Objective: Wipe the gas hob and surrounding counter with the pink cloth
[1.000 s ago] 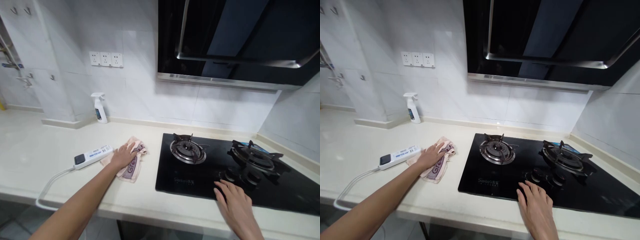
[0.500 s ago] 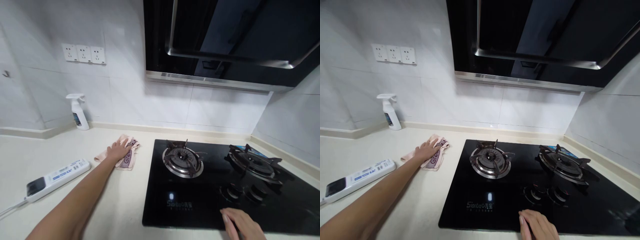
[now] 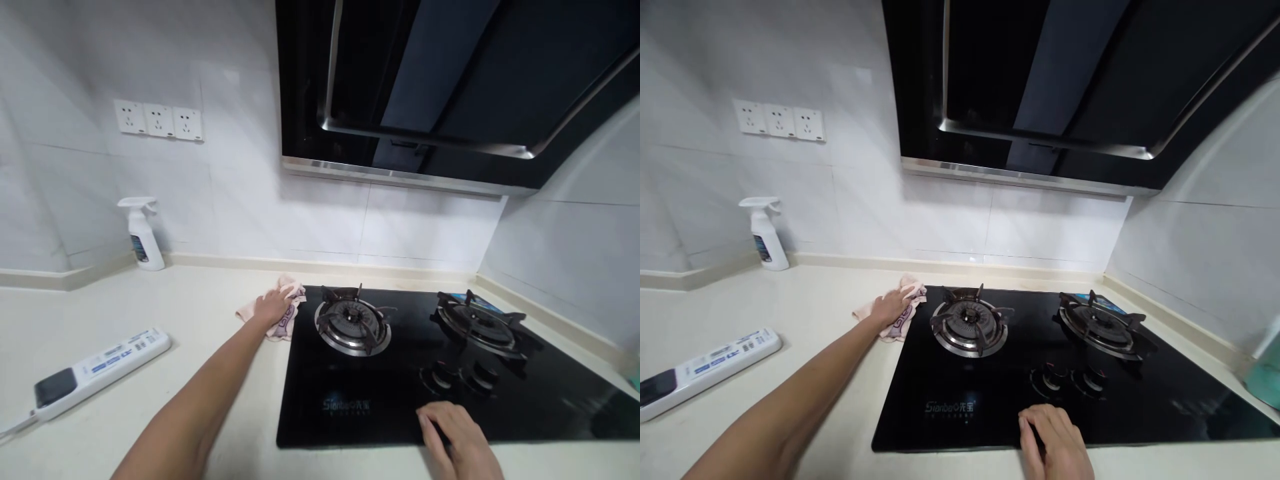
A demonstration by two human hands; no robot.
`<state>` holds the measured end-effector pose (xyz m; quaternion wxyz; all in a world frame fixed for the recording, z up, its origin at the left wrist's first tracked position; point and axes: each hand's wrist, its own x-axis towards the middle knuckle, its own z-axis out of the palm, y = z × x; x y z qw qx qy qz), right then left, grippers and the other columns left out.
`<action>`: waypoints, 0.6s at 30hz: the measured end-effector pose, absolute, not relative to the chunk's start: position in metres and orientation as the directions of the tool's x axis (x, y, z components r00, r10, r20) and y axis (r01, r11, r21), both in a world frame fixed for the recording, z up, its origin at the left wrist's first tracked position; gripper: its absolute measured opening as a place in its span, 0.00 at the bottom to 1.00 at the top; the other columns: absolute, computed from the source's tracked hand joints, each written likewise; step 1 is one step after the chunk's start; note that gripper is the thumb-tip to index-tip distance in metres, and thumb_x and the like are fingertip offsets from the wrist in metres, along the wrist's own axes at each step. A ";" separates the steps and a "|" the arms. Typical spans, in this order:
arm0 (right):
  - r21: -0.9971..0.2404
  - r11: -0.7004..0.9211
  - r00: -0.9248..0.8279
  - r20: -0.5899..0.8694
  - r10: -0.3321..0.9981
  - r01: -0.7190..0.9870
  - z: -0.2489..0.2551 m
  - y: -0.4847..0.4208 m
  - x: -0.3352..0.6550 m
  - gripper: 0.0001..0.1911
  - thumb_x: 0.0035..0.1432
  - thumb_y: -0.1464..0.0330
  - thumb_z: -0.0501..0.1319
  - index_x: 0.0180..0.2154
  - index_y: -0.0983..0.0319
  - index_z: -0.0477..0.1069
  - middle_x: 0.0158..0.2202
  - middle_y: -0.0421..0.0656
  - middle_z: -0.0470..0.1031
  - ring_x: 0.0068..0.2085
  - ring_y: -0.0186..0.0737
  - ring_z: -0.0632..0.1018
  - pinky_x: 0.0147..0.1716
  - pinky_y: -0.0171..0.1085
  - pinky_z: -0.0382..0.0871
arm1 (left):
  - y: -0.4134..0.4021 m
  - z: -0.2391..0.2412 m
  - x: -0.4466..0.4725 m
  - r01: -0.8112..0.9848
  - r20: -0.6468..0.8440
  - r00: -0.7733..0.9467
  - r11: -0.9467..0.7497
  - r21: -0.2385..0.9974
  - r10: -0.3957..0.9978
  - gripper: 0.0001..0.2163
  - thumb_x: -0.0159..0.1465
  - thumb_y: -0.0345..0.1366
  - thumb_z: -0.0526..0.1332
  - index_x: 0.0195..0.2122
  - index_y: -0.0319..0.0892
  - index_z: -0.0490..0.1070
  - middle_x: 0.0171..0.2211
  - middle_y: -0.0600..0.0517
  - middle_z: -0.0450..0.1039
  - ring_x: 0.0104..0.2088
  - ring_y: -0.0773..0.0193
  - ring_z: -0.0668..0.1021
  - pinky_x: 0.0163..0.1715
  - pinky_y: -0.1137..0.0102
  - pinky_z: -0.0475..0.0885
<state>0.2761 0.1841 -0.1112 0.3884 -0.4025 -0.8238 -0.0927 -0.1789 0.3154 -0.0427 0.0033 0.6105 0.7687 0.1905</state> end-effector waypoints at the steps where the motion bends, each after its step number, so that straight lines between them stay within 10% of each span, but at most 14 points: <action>1: -0.159 0.659 -0.373 0.717 0.589 0.735 -0.110 0.183 0.275 0.12 0.72 0.60 0.55 0.40 0.55 0.76 0.40 0.42 0.80 0.39 0.42 0.81 0.37 0.38 0.77 | 0.308 -0.041 -0.178 0.935 0.233 -0.249 0.171 0.310 0.940 0.23 0.73 0.39 0.49 0.68 0.54 0.63 0.68 0.48 0.66 0.68 0.45 0.66 0.64 0.45 0.61; 9: -0.139 0.679 -0.398 0.719 0.570 0.721 -0.109 0.180 0.269 0.10 0.72 0.61 0.56 0.41 0.55 0.75 0.40 0.42 0.79 0.39 0.41 0.80 0.35 0.38 0.74 | 0.272 -0.036 -0.156 0.908 0.256 -0.217 0.099 0.406 0.942 0.27 0.74 0.46 0.40 0.70 0.51 0.62 0.67 0.51 0.68 0.63 0.51 0.73 0.61 0.58 0.69; 18: -0.166 0.697 -0.402 0.715 0.572 0.697 -0.106 0.180 0.274 0.06 0.71 0.64 0.58 0.42 0.54 0.74 0.40 0.42 0.79 0.39 0.42 0.80 0.36 0.39 0.75 | 0.349 -0.036 -0.124 0.906 0.132 -0.260 0.194 0.375 0.957 0.31 0.68 0.46 0.51 0.72 0.49 0.56 0.74 0.41 0.50 0.72 0.37 0.59 0.63 0.27 0.51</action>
